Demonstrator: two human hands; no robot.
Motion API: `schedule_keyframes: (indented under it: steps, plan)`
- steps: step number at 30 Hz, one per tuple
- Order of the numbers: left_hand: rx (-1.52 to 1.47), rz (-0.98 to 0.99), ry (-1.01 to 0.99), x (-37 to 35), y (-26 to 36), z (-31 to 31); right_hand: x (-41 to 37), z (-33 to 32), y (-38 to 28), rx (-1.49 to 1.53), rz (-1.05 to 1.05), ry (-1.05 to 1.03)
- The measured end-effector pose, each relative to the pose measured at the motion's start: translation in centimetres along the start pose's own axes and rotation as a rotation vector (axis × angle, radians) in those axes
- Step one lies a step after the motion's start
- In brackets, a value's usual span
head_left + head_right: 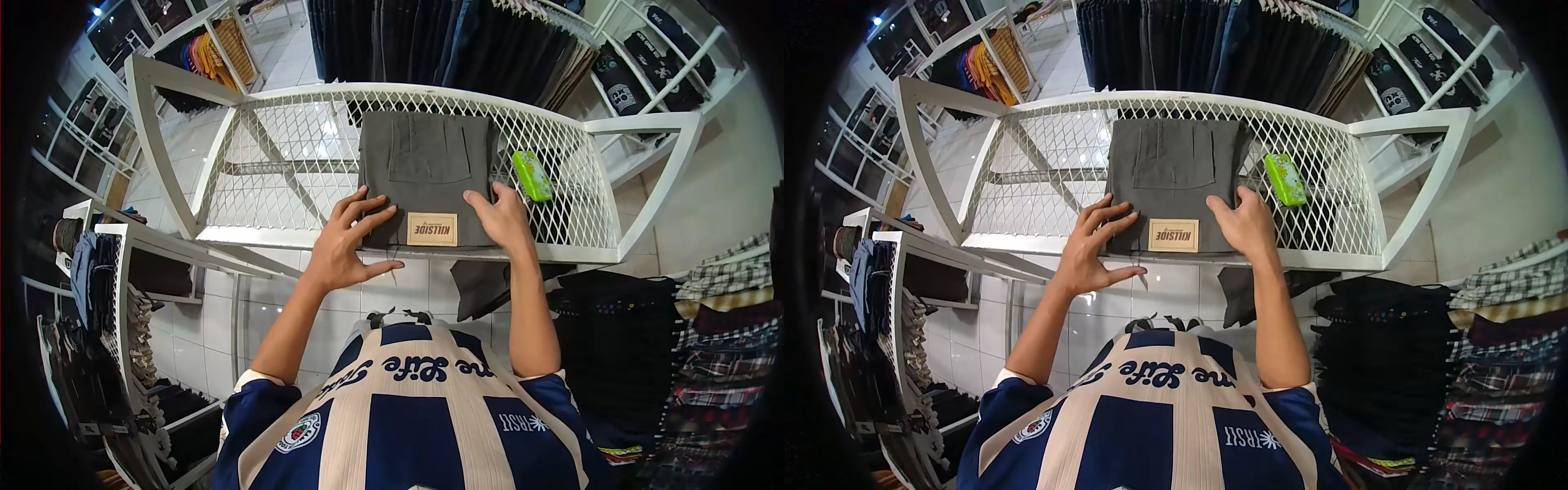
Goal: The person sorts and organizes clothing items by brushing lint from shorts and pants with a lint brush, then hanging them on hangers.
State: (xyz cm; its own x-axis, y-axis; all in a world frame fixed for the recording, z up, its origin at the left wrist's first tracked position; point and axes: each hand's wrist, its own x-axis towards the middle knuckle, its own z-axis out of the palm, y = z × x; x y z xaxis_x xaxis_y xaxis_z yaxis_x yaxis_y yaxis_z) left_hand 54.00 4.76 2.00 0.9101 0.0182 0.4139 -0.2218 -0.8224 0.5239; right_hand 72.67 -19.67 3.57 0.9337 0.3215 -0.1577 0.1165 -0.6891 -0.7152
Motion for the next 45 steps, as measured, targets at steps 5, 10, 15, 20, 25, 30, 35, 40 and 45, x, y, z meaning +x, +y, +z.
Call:
schedule_keyframes:
  steps: [5, 10, 15, 20, 25, 30, 35, 40, 45]
  plan:
    - [-0.059, 0.028, 0.029, 0.0, 0.0, -0.1, -0.1, -0.5, -2.9, 0.372, -0.231, 0.031]
    - [-0.096, 0.019, 0.226, 0.9, -0.1, 0.6, -0.8, -2.0, -8.4, 0.795, -0.409, 0.024]
    - [-0.187, 0.090, 0.604, 3.8, 0.1, -0.3, -1.5, -5.6, -12.7, 0.933, -0.695, -0.069]
    - [-0.571, 0.275, 0.889, 8.2, 2.2, -6.4, -4.0, -12.2, -13.1, 1.093, -0.648, -0.353]
    - [-0.279, 0.105, 0.872, 13.1, 7.5, -12.2, -7.8, -14.8, -13.7, 0.410, -0.506, 0.015]
    - [0.014, -0.244, 0.402, 16.6, 2.8, -9.3, 0.1, -10.1, -7.8, 0.009, -0.258, 0.112]
    - [0.258, -0.253, 0.206, 16.9, -4.9, -0.7, 3.9, -4.6, -1.2, -0.306, -0.186, 0.444]
    - [0.208, -0.011, 0.103, 9.2, -1.5, 0.4, 4.0, -3.8, 4.2, -0.669, -0.252, 0.609]
    - [0.058, -0.045, 0.009, 4.1, 0.3, 2.3, 3.7, -3.2, 4.4, -0.595, -0.163, 0.461]
